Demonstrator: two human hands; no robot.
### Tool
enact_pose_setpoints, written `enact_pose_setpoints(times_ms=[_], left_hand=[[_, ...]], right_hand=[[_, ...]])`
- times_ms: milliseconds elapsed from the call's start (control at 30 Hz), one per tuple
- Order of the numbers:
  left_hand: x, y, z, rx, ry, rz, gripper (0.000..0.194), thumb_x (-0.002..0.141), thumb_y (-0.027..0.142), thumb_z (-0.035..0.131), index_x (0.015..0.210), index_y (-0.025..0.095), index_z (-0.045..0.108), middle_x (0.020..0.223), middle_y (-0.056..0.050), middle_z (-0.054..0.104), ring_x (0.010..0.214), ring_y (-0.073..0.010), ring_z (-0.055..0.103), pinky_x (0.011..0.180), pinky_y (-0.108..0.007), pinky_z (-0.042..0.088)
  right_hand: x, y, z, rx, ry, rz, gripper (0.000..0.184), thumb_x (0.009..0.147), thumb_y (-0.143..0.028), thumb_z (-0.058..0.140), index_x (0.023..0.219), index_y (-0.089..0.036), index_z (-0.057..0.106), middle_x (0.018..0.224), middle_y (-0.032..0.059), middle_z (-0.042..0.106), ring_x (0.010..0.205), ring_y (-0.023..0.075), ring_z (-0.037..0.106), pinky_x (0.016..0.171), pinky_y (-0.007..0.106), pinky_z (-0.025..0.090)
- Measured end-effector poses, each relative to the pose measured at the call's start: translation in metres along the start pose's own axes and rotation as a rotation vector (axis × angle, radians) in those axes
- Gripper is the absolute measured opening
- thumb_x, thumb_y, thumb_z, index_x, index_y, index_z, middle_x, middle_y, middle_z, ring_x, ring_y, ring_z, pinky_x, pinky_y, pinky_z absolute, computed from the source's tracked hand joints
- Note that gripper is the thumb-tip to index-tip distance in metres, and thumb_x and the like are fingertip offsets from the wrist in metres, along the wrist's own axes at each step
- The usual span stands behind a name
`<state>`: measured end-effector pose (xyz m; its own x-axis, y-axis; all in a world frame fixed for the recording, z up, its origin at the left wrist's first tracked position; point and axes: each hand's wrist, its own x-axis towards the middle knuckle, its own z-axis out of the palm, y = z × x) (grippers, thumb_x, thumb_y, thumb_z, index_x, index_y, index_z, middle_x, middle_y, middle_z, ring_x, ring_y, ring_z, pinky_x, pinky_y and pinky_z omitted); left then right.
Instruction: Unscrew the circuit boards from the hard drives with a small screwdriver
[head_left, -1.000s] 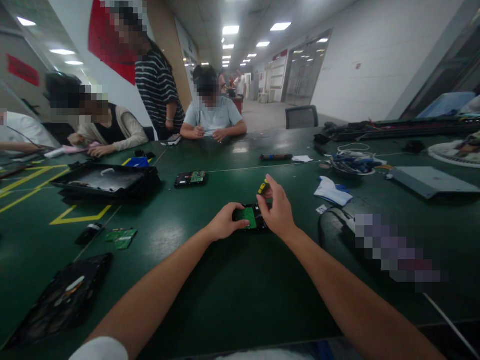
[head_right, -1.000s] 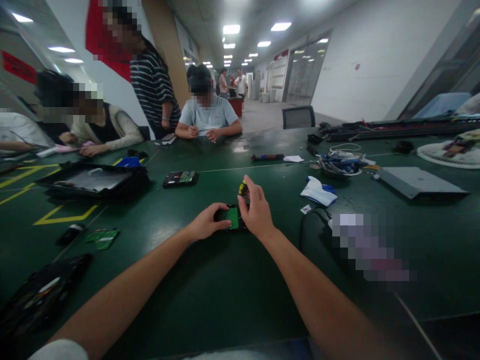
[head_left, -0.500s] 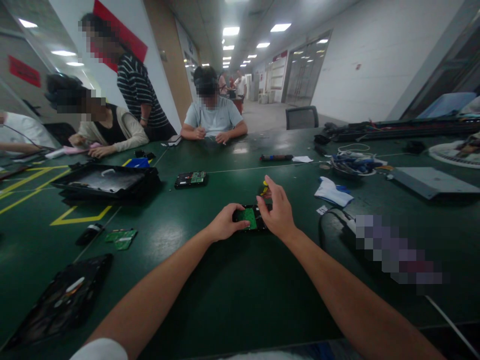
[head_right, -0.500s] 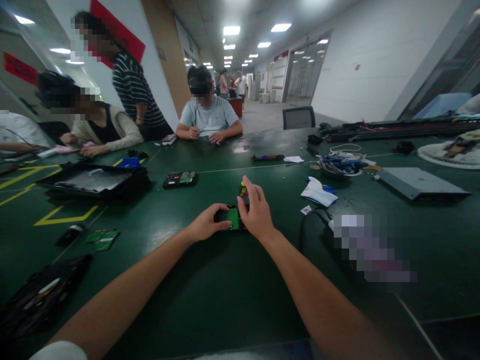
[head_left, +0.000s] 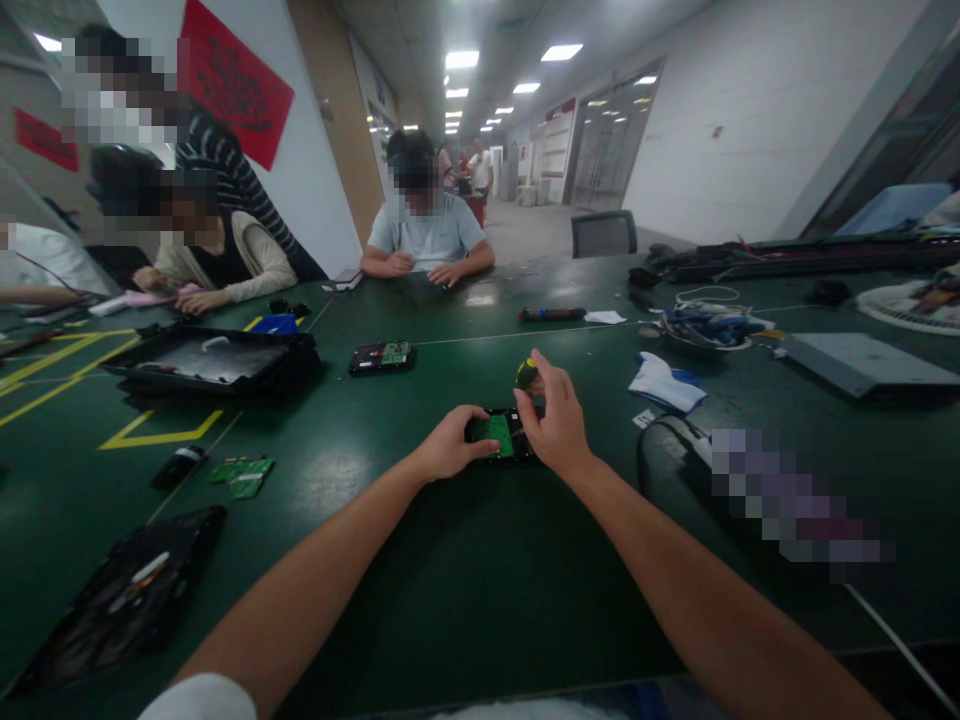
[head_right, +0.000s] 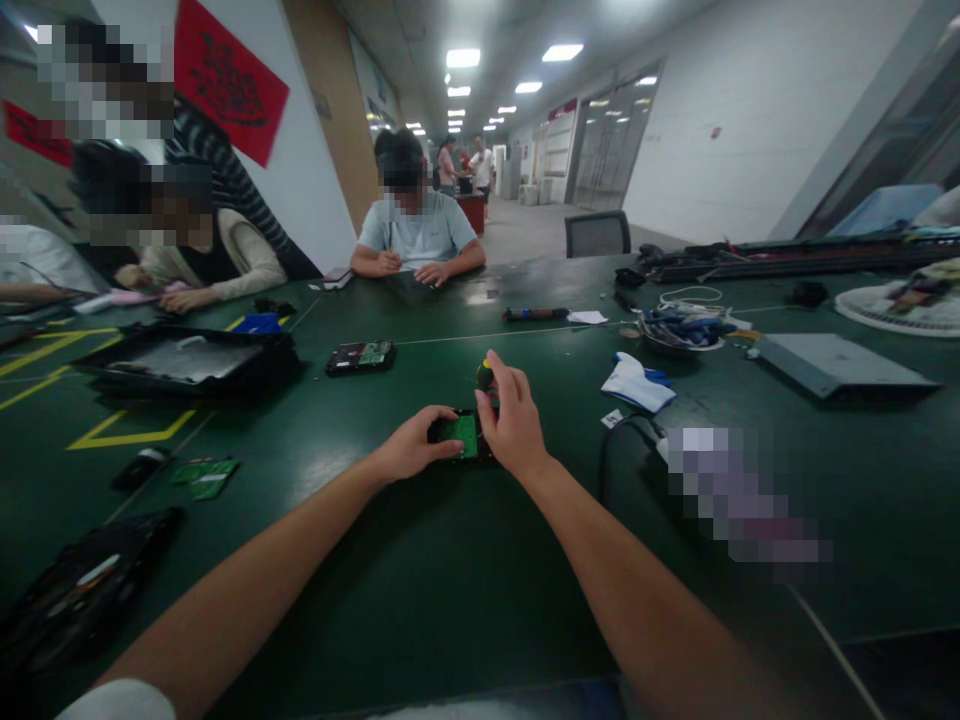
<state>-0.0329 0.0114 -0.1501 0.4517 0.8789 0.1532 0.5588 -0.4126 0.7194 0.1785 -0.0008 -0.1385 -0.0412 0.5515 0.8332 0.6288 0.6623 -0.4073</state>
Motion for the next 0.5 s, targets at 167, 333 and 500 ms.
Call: enact_pose_setpoints(times_ms=[167,333,500], left_hand=[[0.0003,-0.0003,0.0002,0.003,0.0,0.0,0.05,0.081,0.038,0.078,0.122,0.017,0.061,0.128,-0.013,0.063,0.116,-0.0284,0.06,0.104,-0.047,0.048],[0.0,0.0015,-0.0003,-0.003,-0.007,-0.013,0.05,0.081,0.039,0.078,0.123,0.018,0.061,0.129,-0.013,0.063,0.116,-0.0287,0.06,0.105,-0.048,0.047],[-0.0002,0.0017,-0.0009,-0.012,-0.002,-0.014,0.05,0.08,0.039,0.078,0.123,0.019,0.061,0.128,-0.013,0.064,0.115,-0.0286,0.06,0.103,-0.048,0.049]], right_hand=[[0.0006,0.0003,-0.0008,-0.019,-0.006,-0.011,0.061,0.101,-0.027,0.051,0.159,-0.027,0.03,0.121,0.0123,0.059,0.099,0.0243,0.063,0.091,0.048,0.06],[0.0006,0.0003,-0.0012,-0.02,0.002,0.002,0.06,0.101,-0.028,0.052,0.157,-0.026,0.033,0.123,0.0136,0.058,0.098,0.025,0.064,0.089,0.048,0.061],[0.0008,-0.0002,-0.001,-0.023,-0.006,0.002,0.06,0.101,-0.025,0.049,0.158,-0.027,0.03,0.124,0.0139,0.059,0.099,0.0248,0.064,0.092,0.049,0.061]])
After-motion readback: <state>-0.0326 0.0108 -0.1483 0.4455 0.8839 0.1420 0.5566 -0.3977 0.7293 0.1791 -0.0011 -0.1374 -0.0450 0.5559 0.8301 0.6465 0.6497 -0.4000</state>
